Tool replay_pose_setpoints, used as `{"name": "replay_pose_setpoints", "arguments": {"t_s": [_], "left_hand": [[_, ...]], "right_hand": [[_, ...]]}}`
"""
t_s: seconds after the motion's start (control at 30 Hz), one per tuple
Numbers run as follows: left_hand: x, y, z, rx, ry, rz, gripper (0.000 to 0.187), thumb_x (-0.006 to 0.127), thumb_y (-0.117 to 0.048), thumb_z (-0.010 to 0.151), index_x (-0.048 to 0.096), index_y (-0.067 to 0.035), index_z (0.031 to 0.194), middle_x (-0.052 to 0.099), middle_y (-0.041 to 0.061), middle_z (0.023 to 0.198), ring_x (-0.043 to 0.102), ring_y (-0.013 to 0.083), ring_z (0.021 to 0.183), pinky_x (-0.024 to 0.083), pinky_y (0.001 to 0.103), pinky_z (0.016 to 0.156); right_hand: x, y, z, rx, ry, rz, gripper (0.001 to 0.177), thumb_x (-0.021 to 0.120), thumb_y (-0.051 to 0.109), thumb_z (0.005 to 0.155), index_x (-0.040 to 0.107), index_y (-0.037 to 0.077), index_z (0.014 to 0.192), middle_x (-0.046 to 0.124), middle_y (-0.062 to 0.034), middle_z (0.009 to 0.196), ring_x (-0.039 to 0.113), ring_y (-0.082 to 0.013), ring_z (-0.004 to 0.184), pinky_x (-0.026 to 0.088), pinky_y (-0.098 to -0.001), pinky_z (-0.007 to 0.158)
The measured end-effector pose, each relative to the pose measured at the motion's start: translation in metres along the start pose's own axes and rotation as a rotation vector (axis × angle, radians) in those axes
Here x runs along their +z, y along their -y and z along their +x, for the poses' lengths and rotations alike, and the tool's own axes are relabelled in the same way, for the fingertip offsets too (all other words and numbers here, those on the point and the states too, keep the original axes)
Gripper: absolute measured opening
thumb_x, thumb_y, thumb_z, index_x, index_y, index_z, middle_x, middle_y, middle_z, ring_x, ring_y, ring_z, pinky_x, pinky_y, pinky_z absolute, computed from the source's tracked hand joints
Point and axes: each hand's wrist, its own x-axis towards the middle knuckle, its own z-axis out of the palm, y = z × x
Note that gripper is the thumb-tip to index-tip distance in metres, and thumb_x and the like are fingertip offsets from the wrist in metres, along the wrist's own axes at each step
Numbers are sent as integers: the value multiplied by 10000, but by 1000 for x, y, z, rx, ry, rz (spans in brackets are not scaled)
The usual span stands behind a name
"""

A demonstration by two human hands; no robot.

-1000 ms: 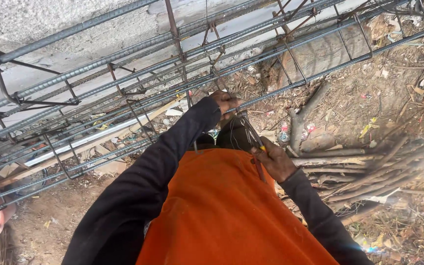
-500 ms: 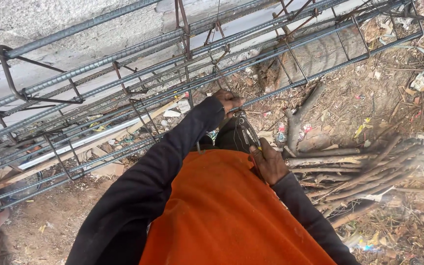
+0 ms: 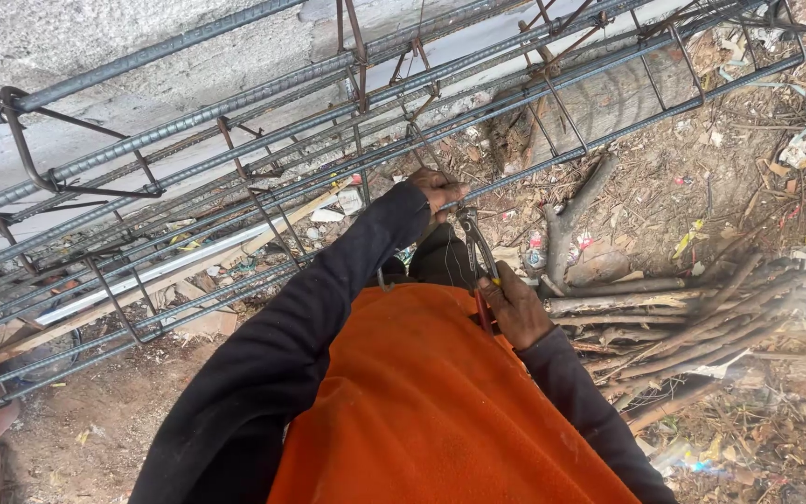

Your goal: The person ties rebar rods and stirrups together using tie wire and pliers.

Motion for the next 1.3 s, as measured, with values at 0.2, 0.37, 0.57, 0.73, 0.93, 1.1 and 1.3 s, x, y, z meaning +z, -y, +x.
{"name": "replay_pose_setpoints", "arguments": {"t_s": [0.2, 0.37, 0.57, 0.73, 0.93, 1.1, 1.3], "left_hand": [[-4, 15, 14, 22, 18, 26, 358, 702, -330, 961, 725, 4, 1088, 645, 67, 618, 551, 95, 427, 461, 304, 418], [-3, 18, 17, 42, 18, -1, 359, 708, -319, 958, 729, 18, 1080, 645, 64, 603, 531, 107, 411, 463, 325, 419], [-3, 1, 7, 44, -11, 93, 382, 708, -337, 963, 753, 11, 1113, 615, 90, 584, 516, 100, 401, 441, 313, 424], [3, 8, 5, 5, 0, 11, 400, 699, -341, 955, 727, 10, 1145, 660, 40, 620, 496, 95, 410, 442, 315, 420], [-1, 16, 13, 39, 31, 6, 402, 702, -351, 962, 731, 18, 1118, 632, 45, 597, 506, 96, 424, 442, 307, 424], [1, -1, -9, -3, 58, 4, 359, 726, -330, 955, 730, 0, 1096, 600, 12, 588, 513, 89, 436, 429, 297, 433], [2, -33, -43, -12, -16, 11, 339, 696, -332, 952, 708, -6, 1045, 588, 27, 558, 486, 107, 428, 397, 306, 419]], "right_hand": [[5, 0, -4, -87, -75, -232, 501, 517, 378, 1033, 502, -53, 1288, 689, -178, 754, 704, -263, 670, 546, -402, 607], [10, -18, 2, -147, -151, -477, 461, 461, 342, 1086, 467, -64, 1305, 603, -185, 649, 583, -291, 498, 480, -442, 494], [-18, -36, 8, 281, 181, 443, 373, 677, 269, 946, 438, 184, 1220, 558, -80, 636, 510, -178, 419, 434, -335, 371], [-36, -18, 10, 216, 184, 363, 605, 819, 150, 805, 404, 208, 1241, 587, -48, 701, 546, -166, 483, 466, -322, 379], [-51, -26, 9, -387, -171, -434, 395, 681, 308, 943, 507, 70, 1205, 694, -89, 809, 681, -183, 592, 560, -310, 497], [-35, -34, 2, -125, -51, -317, 338, 404, 443, 1063, 541, 143, 1138, 676, -16, 742, 656, -116, 491, 495, -284, 393], [-33, -23, 3, 539, 655, 1223, 430, 445, 595, 1111, 545, 180, 1069, 425, 65, 669, 344, -33, 449, 255, -211, 342]]}}
